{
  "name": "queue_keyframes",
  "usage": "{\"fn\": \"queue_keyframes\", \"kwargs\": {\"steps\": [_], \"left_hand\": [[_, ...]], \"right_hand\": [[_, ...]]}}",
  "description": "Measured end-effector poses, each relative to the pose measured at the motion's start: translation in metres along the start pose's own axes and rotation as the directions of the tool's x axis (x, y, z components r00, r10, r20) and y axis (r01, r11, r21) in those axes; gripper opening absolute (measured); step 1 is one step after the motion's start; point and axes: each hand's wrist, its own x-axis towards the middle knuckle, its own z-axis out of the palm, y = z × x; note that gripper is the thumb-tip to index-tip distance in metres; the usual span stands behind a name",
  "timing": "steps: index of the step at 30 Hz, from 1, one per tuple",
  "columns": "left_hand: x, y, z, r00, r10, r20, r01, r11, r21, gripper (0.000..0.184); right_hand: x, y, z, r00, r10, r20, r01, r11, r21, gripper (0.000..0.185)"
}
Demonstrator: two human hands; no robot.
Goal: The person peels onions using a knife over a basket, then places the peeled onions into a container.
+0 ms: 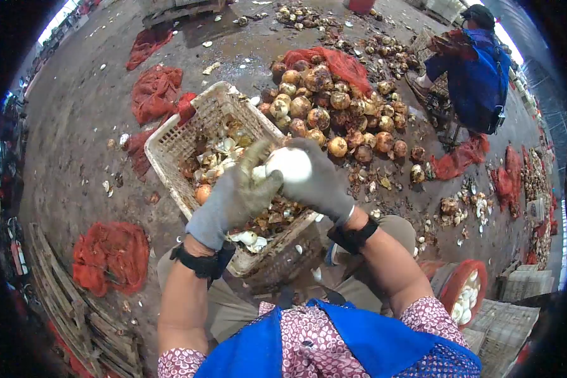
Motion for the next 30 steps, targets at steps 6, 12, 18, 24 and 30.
{"fn": "queue_keyframes", "kwargs": {"steps": [6,12,18,24,30], "left_hand": [[-0.004,-0.020,0.002,0.986,0.165,-0.033,-0.110,0.780,0.616,0.038],[0.008,-0.052,-0.035,0.975,0.045,-0.217,0.131,0.671,0.729,0.037],[0.006,-0.031,0.004,0.968,0.163,-0.189,-0.040,0.851,0.524,0.034],[-0.030,0.064,0.055,0.955,0.286,-0.072,-0.295,0.933,-0.207,0.026],[-0.048,0.075,0.086,0.867,0.473,0.157,-0.497,0.798,0.340,0.017]], "right_hand": [[-0.001,-0.013,-0.016,0.991,-0.123,0.058,0.116,0.987,0.115,0.067],[0.009,-0.029,-0.039,0.911,0.022,0.411,-0.398,-0.204,0.894,0.073],[-0.004,-0.041,-0.090,0.971,-0.059,0.232,-0.195,0.364,0.911,0.115],[-0.055,-0.079,-0.139,0.948,-0.192,0.255,0.057,0.889,0.455,0.117],[-0.094,-0.101,-0.168,0.932,-0.329,0.152,0.270,0.911,0.312,0.109]]}}
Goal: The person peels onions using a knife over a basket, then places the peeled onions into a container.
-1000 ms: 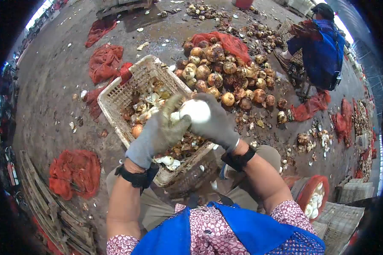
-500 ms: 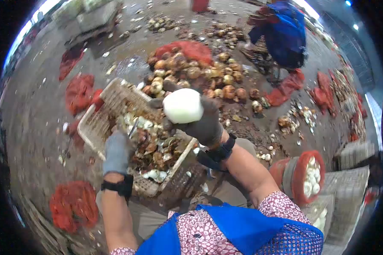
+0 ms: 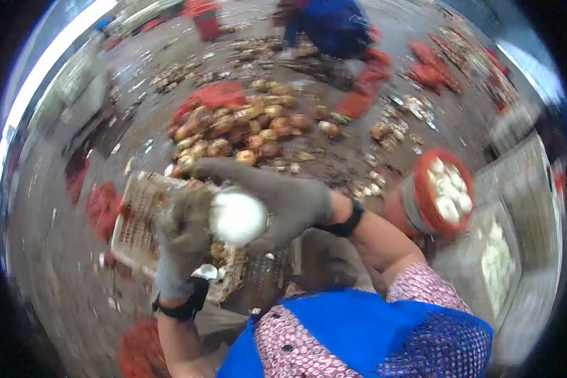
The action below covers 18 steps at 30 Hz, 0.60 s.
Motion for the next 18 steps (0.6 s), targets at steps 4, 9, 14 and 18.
{"fn": "queue_keyframes", "kwargs": {"steps": [4,9,14,18], "left_hand": [[-0.011,-0.027,-0.008,0.896,0.439,0.066,-0.430,0.820,0.378,0.015],[-0.029,-0.076,-0.015,0.860,-0.473,0.193,0.494,0.672,-0.552,0.024],[-0.037,-0.054,-0.008,0.613,-0.739,0.278,0.709,0.360,-0.607,0.038],[-0.033,-0.055,0.009,0.454,-0.680,0.575,0.855,0.152,-0.496,0.034]], "right_hand": [[-0.078,-0.021,-0.028,0.903,0.104,-0.416,-0.036,0.985,0.168,0.115],[-0.240,-0.076,-0.078,0.303,0.296,-0.906,-0.534,0.840,0.096,0.082],[-0.384,-0.081,-0.147,0.201,0.090,-0.975,-0.976,-0.063,-0.207,0.065],[-0.371,-0.019,-0.157,0.124,0.192,-0.973,-0.782,0.623,0.023,0.052]]}}
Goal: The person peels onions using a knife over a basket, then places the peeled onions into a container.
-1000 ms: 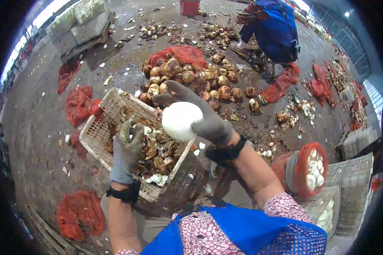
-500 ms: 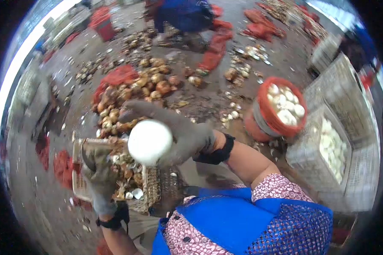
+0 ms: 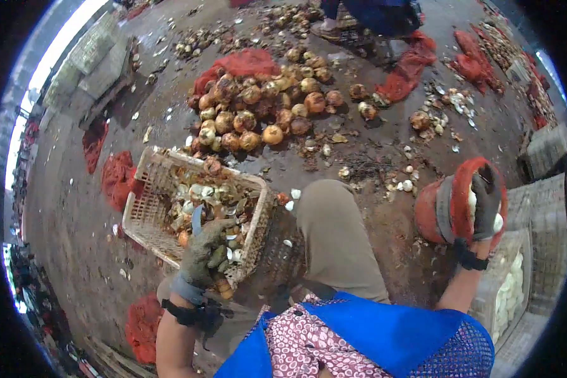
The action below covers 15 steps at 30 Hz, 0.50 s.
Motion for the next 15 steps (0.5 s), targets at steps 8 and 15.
{"fn": "queue_keyframes", "kwargs": {"steps": [8,15], "left_hand": [[0.012,0.033,0.037,0.991,-0.102,0.085,0.133,0.744,-0.655,0.049],[0.037,0.027,-0.008,0.947,-0.140,0.289,0.287,0.774,-0.564,0.052]], "right_hand": [[0.018,-0.016,0.412,0.567,-0.162,0.807,0.298,0.954,-0.018,0.061],[0.010,0.054,0.647,0.340,0.077,0.937,0.646,0.705,-0.293,0.098]]}}
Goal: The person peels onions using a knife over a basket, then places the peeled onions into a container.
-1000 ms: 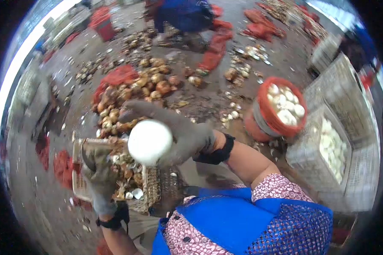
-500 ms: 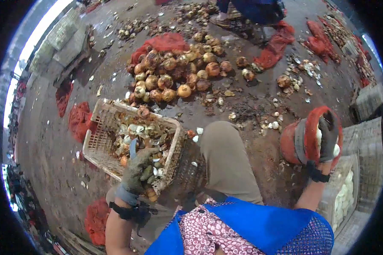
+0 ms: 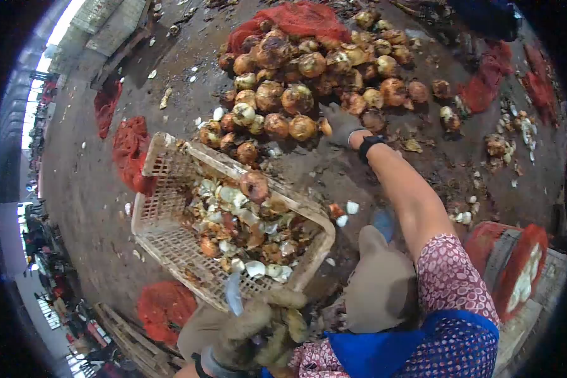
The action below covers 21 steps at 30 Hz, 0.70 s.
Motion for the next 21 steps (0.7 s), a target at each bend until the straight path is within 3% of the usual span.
{"fn": "queue_keyframes", "kwargs": {"steps": [1,2,3,5,6,7,8,10,11,13,14,15,16,17,18,19,21], "left_hand": [[0.009,0.008,0.007,0.997,-0.073,-0.029,0.076,0.991,0.110,0.053],[0.001,0.020,0.023,0.964,-0.199,-0.174,0.227,0.961,0.157,0.058],[0.006,0.027,0.029,0.948,-0.231,-0.220,0.269,0.949,0.165,0.057],[0.007,0.031,0.033,0.933,-0.258,-0.249,0.301,0.942,0.151,0.055],[0.009,0.030,0.031,0.926,-0.266,-0.269,0.312,0.939,0.146,0.054],[0.009,0.029,0.029,0.921,-0.263,-0.287,0.312,0.939,0.143,0.054],[0.008,0.028,0.026,0.919,-0.255,-0.300,0.307,0.941,0.141,0.053],[0.007,0.025,0.020,0.920,-0.221,-0.323,0.276,0.952,0.135,0.052],[0.005,0.025,0.016,0.927,-0.187,-0.326,0.245,0.958,0.147,0.051],[0.004,0.024,0.013,0.940,-0.142,-0.310,0.200,0.966,0.162,0.051],[0.005,0.027,0.011,0.951,-0.023,-0.307,0.176,0.859,0.482,0.047],[0.005,0.028,0.010,0.958,0.101,-0.267,0.139,0.653,0.745,0.044],[0.005,0.024,0.010,0.952,0.283,-0.118,-0.002,0.390,0.921,0.033],[0.004,0.015,0.004,0.884,0.467,0.034,-0.177,0.268,0.947,0.027],[0.007,0.011,0.003,0.824,0.564,0.061,-0.214,0.210,0.954,0.027],[0.011,0.012,0.000,0.716,0.662,0.222,-0.284,-0.014,0.959,0.031],[0.011,0.017,0.012,0.431,0.798,0.422,-0.493,-0.184,0.850,0.054]], "right_hand": [[0.013,-0.006,0.004,0.991,0.090,0.099,-0.087,0.996,-0.031,0.102],[0.017,-0.009,0.010,0.984,0.142,0.111,-0.133,0.988,-0.079,0.101],[0.044,0.005,0.041,0.974,0.184,0.131,-0.152,0.962,-0.226,0.094],[0.066,0.018,0.075,0.931,0.363,0.027,-0.358,0.927,-0.113,0.081],[0.065,0.028,0.085,0.932,0.361,0.028,-0.355,0.928,-0.113,0.081],[0.059,0.036,0.087,0.957,0.289,0.024,-0.287,0.934,0.214,0.075],[0.053,0.043,0.087,0.975,0.220,-0.006,-0.186,0.839,0.512,0.069],[0.004,0.021,0.034,0.996,0.088,0.024,-0.052,0.333,0.941,0.060],[-0.010,0.020,0.028,0.999,0.009,0.039,-0.039,0.005,0.999,0.058],[-0.070,-0.016,-0.040,0.969,-0.245,0.015,-0.071,-0.222,0.973,0.066],[-0.092,-0.030,-0.059,0.968,-0.250,0.006,-0.057,-0.196,0.979,0.066],[-0.112,-0.044,-0.075,0.958,-0.276,-0.073,-0.003,-0.267,0.964,0.070],[-0.131,-0.058,-0.093,0.940,-0.306,-0.151,0.044,-0.332,0.942,0.074],[-0.147,-0.074,-0.117,0.910,-0.379,-0.169,0.033,-0.339,0.940,0.084],[-0.170,-0.093,-0.141,0.911,-0.365,-0.194,0.119,-0.219,0.969,0.085],[-0.191,-0.114,-0.164,0.907,-0.356,-0.226,0.206,-0.096,0.974,0.087],[-0.211,-0.142,-0.191,0.874,-0.432,-0.221,0.215,-0.064,0.975,0.084]]}}
